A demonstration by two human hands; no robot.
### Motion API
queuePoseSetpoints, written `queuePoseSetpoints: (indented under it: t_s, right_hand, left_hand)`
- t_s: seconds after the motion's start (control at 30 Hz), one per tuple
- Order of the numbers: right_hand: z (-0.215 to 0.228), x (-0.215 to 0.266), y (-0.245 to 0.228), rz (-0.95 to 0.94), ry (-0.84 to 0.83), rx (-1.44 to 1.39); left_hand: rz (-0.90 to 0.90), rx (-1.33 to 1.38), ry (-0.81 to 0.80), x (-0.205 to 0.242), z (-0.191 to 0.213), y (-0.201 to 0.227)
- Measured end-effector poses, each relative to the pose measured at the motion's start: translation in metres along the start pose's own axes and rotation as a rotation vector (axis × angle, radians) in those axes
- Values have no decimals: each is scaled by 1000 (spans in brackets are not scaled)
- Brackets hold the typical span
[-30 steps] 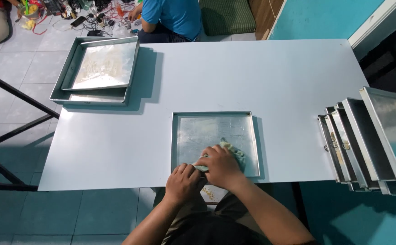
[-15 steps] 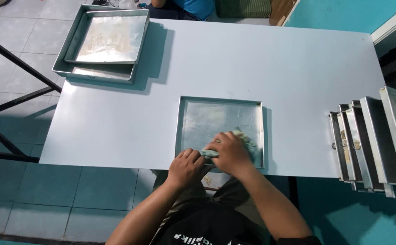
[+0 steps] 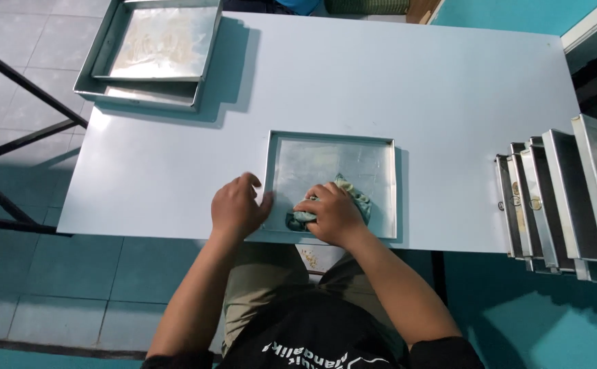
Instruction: The person wipes a rectangular metal tray with a cloth on a white table. They clean the inside surface, flip the tray, and clean the outside surface. Several similar trays are stacked nearby.
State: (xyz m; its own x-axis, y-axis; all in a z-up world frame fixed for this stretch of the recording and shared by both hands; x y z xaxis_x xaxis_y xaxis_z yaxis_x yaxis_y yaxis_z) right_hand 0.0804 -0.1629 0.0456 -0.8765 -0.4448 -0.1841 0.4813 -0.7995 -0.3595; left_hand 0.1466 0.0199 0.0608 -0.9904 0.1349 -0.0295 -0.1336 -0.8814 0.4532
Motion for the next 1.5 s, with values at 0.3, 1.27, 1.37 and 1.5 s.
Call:
queuePoseSetpoints:
  t_s: [0.3,1.27,1.37,1.5]
  right_hand:
    - [64,56,-58,316,326,260]
    - [19,5,-137,268,419,640]
    - [35,30,-110,221,307,618]
    - [41,79,-46,23,195,460]
  left_hand:
    - [63,-30,-111,-4,-14,10]
    - [-6,-346,-291,-4,-16,25]
    - [-16,-351,-275,-2,-13,25]
    - [-47,-344,-225,2,-8,28]
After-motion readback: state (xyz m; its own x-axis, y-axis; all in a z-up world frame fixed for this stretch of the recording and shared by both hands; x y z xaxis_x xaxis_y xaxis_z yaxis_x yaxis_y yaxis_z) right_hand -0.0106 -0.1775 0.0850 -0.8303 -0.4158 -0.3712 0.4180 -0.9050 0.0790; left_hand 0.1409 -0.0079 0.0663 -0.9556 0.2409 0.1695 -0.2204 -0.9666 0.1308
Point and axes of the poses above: each hand's wrist, its own x-axis away from the middle knuckle, its own z-axis out of the back of the hand, y = z × x, the point moved 9 cm from there along -x, towards the middle knuckle, and after that the axes turned 11 degrees about z, right-handed, at the moved point
